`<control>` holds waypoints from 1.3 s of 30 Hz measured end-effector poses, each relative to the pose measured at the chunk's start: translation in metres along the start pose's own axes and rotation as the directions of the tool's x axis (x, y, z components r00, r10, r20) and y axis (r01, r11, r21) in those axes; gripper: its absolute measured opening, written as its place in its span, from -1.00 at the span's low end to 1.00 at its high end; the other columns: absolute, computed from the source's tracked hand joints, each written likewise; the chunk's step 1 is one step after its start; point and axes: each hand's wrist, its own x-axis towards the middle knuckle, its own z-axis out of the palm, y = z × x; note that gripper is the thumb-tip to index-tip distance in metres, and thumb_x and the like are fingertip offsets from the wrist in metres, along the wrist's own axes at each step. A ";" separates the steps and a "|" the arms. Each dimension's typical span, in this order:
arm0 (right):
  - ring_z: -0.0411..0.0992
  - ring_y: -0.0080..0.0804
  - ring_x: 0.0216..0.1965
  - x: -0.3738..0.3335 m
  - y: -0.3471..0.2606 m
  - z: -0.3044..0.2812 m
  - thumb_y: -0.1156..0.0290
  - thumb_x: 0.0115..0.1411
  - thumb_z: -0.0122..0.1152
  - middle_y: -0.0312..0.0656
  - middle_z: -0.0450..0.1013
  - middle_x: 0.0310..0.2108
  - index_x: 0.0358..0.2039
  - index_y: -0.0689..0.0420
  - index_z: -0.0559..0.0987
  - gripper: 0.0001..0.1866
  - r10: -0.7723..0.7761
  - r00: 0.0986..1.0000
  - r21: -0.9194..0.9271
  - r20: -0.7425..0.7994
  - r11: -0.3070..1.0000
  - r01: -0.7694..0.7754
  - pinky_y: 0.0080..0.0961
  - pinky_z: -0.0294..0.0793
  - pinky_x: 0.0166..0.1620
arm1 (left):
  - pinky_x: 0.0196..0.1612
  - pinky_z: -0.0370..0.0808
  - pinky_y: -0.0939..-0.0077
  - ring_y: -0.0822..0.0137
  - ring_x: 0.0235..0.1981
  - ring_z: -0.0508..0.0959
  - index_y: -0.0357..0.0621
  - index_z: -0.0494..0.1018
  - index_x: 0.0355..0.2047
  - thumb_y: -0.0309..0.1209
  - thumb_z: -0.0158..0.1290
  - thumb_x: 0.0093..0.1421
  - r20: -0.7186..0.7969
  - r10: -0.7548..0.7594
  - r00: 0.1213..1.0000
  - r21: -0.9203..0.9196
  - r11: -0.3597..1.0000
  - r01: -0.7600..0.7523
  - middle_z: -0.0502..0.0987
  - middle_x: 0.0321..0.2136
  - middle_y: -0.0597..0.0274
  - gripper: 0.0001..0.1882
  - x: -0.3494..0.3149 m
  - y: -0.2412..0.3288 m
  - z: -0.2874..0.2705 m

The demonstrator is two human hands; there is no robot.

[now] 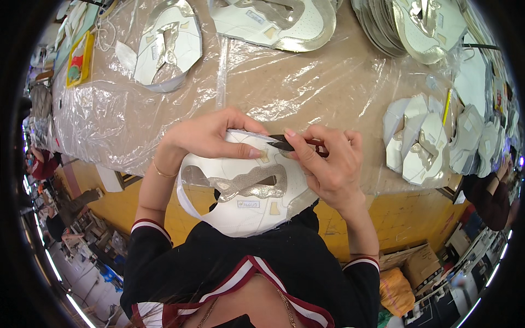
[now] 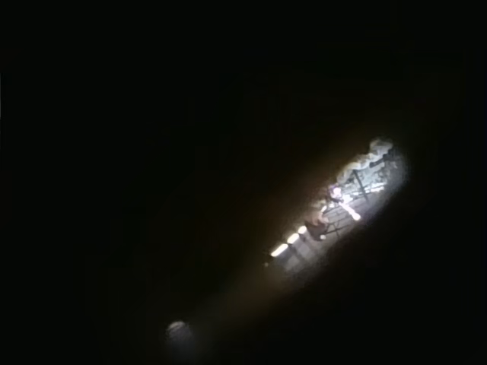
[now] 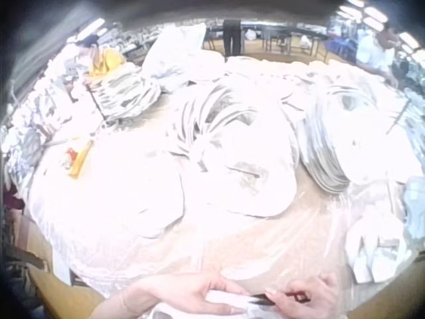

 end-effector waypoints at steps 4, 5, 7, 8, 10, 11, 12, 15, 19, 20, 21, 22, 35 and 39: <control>0.36 -0.63 -0.45 -0.002 0.000 -0.002 0.37 -0.05 0.40 -0.47 0.44 -0.32 -0.07 -0.08 0.63 -0.55 -0.024 1.000 -0.064 0.007 0.998 0.024 -0.47 0.10 -0.26 | -0.23 0.48 0.64 0.57 -0.29 0.53 -0.33 0.53 -0.08 -0.39 0.18 0.20 -0.008 0.012 1.000 -0.022 1.000 -0.012 0.62 -0.29 0.24 -0.67 0.002 0.000 0.002; 0.36 -0.63 -0.45 -0.003 0.000 -0.003 0.37 -0.05 0.40 -0.47 0.44 -0.32 -0.07 -0.08 0.63 -0.55 -0.022 1.000 -0.074 -0.002 0.997 0.022 -0.46 0.10 -0.25 | -0.23 0.48 0.64 0.57 -0.30 0.52 -0.33 0.53 -0.08 -0.38 0.18 0.20 -0.009 0.008 1.000 -0.024 1.000 -0.009 0.62 -0.30 0.23 -0.67 0.002 0.000 0.002; 0.36 -0.62 -0.44 -0.004 0.000 -0.004 0.35 -0.05 0.40 -0.47 0.45 -0.31 -0.07 -0.09 0.64 -0.56 -0.029 0.999 -0.087 -0.023 0.996 0.027 -0.44 0.10 -0.25 | -0.23 0.48 0.64 0.57 -0.30 0.52 -0.33 0.52 -0.06 -0.38 0.18 0.20 -0.013 0.013 1.000 -0.029 1.000 -0.013 0.62 -0.31 0.23 -0.66 0.001 -0.001 0.002; 0.36 -0.62 -0.44 -0.005 0.000 -0.004 0.35 -0.05 0.40 -0.47 0.45 -0.31 -0.07 -0.10 0.64 -0.56 -0.011 1.000 -0.074 -0.025 0.997 0.009 -0.44 0.10 -0.25 | -0.23 0.48 0.64 0.57 -0.30 0.53 -0.33 0.52 -0.05 -0.38 0.18 0.20 -0.015 0.020 1.000 -0.032 0.999 -0.020 0.62 -0.31 0.23 -0.65 0.000 -0.001 0.003; 0.36 -0.62 -0.44 -0.005 -0.001 -0.004 0.34 -0.05 0.40 -0.48 0.45 -0.31 -0.07 -0.11 0.64 -0.55 0.020 0.998 -0.030 -0.060 0.999 -0.022 -0.43 0.10 -0.24 | -0.23 0.49 0.63 0.57 -0.31 0.53 -0.33 0.52 -0.04 -0.38 0.18 0.20 -0.023 0.020 1.000 -0.023 1.000 -0.021 0.62 -0.31 0.23 -0.64 -0.001 -0.001 0.003; 0.36 -0.62 -0.44 -0.006 -0.001 -0.004 0.34 -0.05 0.40 -0.48 0.45 -0.32 -0.07 -0.11 0.64 -0.55 0.011 0.999 -0.046 -0.042 0.999 -0.013 -0.43 0.10 -0.24 | -0.23 0.49 0.63 0.57 -0.30 0.53 -0.33 0.52 -0.04 -0.38 0.18 0.20 -0.029 0.014 0.999 -0.011 1.000 -0.014 0.62 -0.31 0.23 -0.64 -0.001 0.000 0.003; 0.36 -0.62 -0.44 -0.006 -0.002 -0.004 0.34 -0.05 0.40 -0.48 0.45 -0.32 -0.07 -0.11 0.64 -0.55 0.003 1.000 -0.062 -0.025 0.998 -0.005 -0.43 0.10 -0.24 | -0.23 0.49 0.63 0.57 -0.30 0.53 -0.33 0.52 -0.04 -0.38 0.18 0.20 -0.035 0.008 0.999 0.004 1.000 -0.008 0.62 -0.31 0.23 -0.64 -0.001 0.000 0.003; 0.36 -0.63 -0.44 -0.005 -0.001 -0.004 0.34 -0.06 0.41 -0.47 0.45 -0.33 -0.07 -0.10 0.64 -0.55 -0.008 1.000 -0.081 -0.012 0.997 0.007 -0.43 0.09 -0.24 | -0.24 0.48 0.63 0.56 -0.31 0.53 -0.33 0.52 -0.06 -0.37 0.18 0.19 -0.032 0.007 0.999 -0.005 1.000 -0.007 0.62 -0.31 0.23 -0.65 -0.001 0.001 0.004; 0.36 -0.63 -0.44 -0.004 0.000 -0.005 0.34 -0.07 0.41 -0.47 0.45 -0.32 -0.08 -0.10 0.64 -0.55 -0.007 1.000 -0.073 -0.020 0.997 0.006 -0.44 0.08 -0.25 | -0.23 0.49 0.62 0.55 -0.31 0.53 -0.33 0.53 -0.06 -0.38 0.19 0.19 -0.038 -0.001 0.999 -0.023 1.000 0.000 0.62 -0.31 0.23 -0.64 -0.001 0.000 0.006; 0.37 -0.64 -0.44 -0.005 0.000 -0.006 0.35 -0.07 0.41 -0.47 0.46 -0.33 -0.08 -0.10 0.64 -0.56 0.000 1.000 -0.068 -0.030 0.998 -0.002 -0.44 0.07 -0.25 | -0.23 0.49 0.62 0.55 -0.31 0.53 -0.33 0.53 -0.06 -0.38 0.19 0.18 -0.044 0.004 0.999 -0.023 1.000 -0.005 0.62 -0.31 0.23 -0.64 -0.001 -0.001 0.006; 0.37 -0.64 -0.45 -0.005 -0.001 -0.006 0.36 -0.06 0.40 -0.47 0.46 -0.33 -0.09 -0.09 0.64 -0.56 0.015 0.999 -0.056 -0.050 0.998 -0.018 -0.44 0.07 -0.26 | -0.23 0.48 0.62 0.55 -0.31 0.53 -0.33 0.53 -0.06 -0.38 0.19 0.18 -0.051 0.021 0.998 -0.020 1.000 -0.022 0.62 -0.31 0.22 -0.64 -0.001 -0.002 0.006; 0.37 -0.64 -0.45 -0.005 -0.002 -0.007 0.37 -0.06 0.40 -0.48 0.46 -0.33 -0.09 -0.09 0.64 -0.57 0.024 0.997 -0.045 -0.069 0.999 -0.027 -0.45 0.07 -0.26 | -0.23 0.48 0.63 0.55 -0.31 0.53 -0.33 0.52 -0.06 -0.37 0.19 0.18 -0.060 0.010 0.998 -0.019 1.000 -0.011 0.62 -0.31 0.22 -0.64 -0.001 -0.002 0.006; 0.35 -0.56 -0.46 0.000 -0.004 -0.007 0.38 0.06 0.34 -0.34 0.46 -0.27 -0.11 -0.01 0.65 -0.68 0.245 0.964 0.310 0.104 0.913 -0.266 -0.49 0.18 -0.19 | -0.38 0.43 0.54 0.51 -0.47 0.49 -0.29 0.57 -0.25 -0.33 0.25 0.11 -0.095 0.053 0.994 0.214 0.976 -0.032 0.59 -0.48 0.18 -0.71 0.000 0.010 0.015; 0.34 -0.44 -0.36 0.005 0.006 -0.007 0.47 0.12 0.27 -0.24 0.41 -0.27 -0.09 0.13 0.62 -0.70 0.213 0.935 0.355 0.283 0.883 -0.308 -0.54 0.30 -0.22 | -0.25 0.49 0.31 0.05 -0.37 0.59 -0.29 0.61 -0.29 -0.28 0.28 0.00 -0.182 -0.004 0.983 0.403 0.912 0.079 0.60 -0.37 -0.11 -0.66 0.002 0.014 0.020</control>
